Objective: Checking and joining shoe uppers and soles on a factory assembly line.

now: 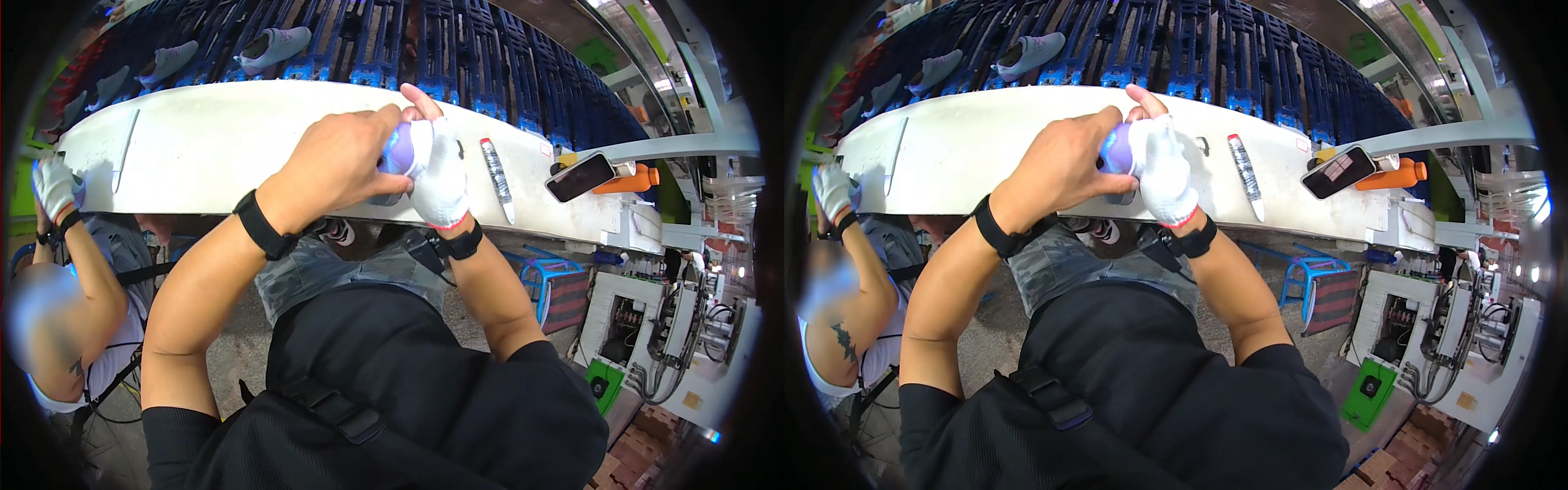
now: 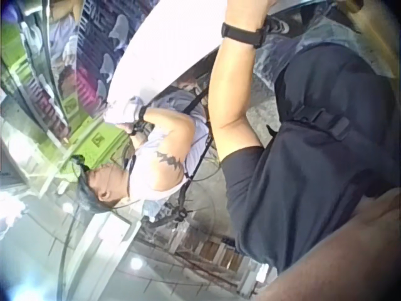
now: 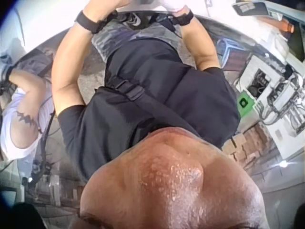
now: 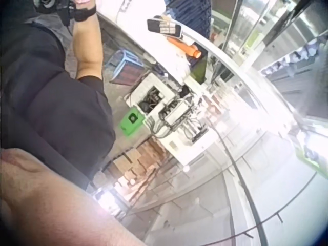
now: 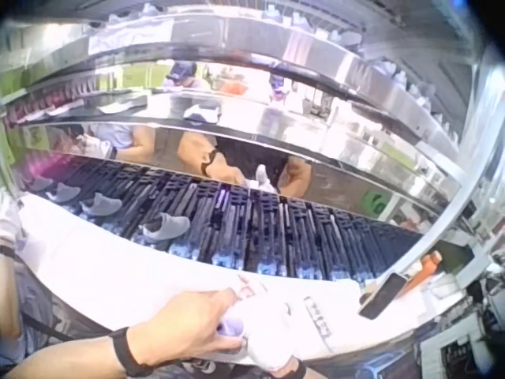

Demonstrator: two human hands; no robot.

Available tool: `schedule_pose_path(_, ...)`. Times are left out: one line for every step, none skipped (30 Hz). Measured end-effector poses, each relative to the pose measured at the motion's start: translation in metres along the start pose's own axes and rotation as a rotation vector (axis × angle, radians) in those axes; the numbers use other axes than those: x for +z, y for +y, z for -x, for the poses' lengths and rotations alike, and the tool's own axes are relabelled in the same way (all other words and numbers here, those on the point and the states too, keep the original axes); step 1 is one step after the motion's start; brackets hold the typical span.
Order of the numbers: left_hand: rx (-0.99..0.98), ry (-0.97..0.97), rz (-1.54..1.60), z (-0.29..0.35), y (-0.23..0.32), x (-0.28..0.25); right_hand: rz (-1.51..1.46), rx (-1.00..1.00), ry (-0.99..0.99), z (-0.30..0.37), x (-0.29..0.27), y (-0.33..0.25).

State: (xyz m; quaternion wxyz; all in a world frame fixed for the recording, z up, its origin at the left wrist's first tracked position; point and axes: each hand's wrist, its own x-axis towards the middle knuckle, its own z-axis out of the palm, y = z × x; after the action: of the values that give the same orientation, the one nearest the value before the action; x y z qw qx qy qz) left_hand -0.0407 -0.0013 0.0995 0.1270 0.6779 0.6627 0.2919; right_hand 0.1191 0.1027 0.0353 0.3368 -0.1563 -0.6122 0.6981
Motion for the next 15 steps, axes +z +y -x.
schedule_pose_path(0.060,0.050,0.002,0.001,0.005,0.004,0.010,0.003,0.001,0.004,0.000,-0.004)
schedule_pose_path(0.038,0.018,-0.040,0.002,0.010,0.006,-0.021,0.034,0.028,0.008,0.000,-0.007)
schedule_pose_path(0.040,0.015,-0.032,0.001,0.015,0.007,-0.056,0.066,0.058,0.012,0.000,-0.007)
schedule_pose_path(0.070,0.032,-0.082,0.001,0.018,0.009,-0.044,0.059,0.071,0.014,-0.004,-0.008)
schedule_pose_path(0.099,0.048,-0.133,0.002,0.021,0.010,-0.043,0.063,0.077,0.018,-0.006,-0.011)
schedule_pose_path(0.119,0.043,-0.139,0.002,0.023,0.010,0.040,0.058,0.064,0.020,-0.004,-0.019)
schedule_pose_path(0.121,0.038,-0.141,0.004,0.022,0.009,0.122,0.053,0.051,0.023,-0.004,-0.023)
schedule_pose_path(0.126,0.010,-0.135,0.007,0.022,0.008,0.146,0.014,0.035,0.028,-0.008,-0.020)
schedule_pose_path(0.133,-0.020,-0.130,0.009,0.023,0.007,0.139,0.013,0.042,0.032,-0.008,-0.021)
schedule_pose_path(0.134,-0.031,-0.135,0.015,0.023,0.003,0.251,-0.050,0.012,0.038,-0.007,-0.021)
schedule_pose_path(0.159,-0.021,-0.133,0.022,0.023,-0.005,0.360,-0.111,-0.017,0.044,-0.006,-0.021)
schedule_pose_path(0.183,-0.014,-0.140,0.030,0.024,-0.015,0.565,-0.252,-0.049,0.051,-0.007,-0.020)
schedule_pose_path(0.187,-0.034,-0.152,0.039,0.026,-0.029,0.742,-0.314,-0.085,0.056,-0.002,-0.026)
schedule_pose_path(0.038,-0.115,-0.089,0.052,0.032,-0.043,0.785,-0.391,-0.123,0.064,-0.004,-0.024)
schedule_pose_path(-0.106,-0.201,-0.037,0.061,0.034,-0.054,0.827,-0.472,-0.145,0.068,-0.004,-0.021)
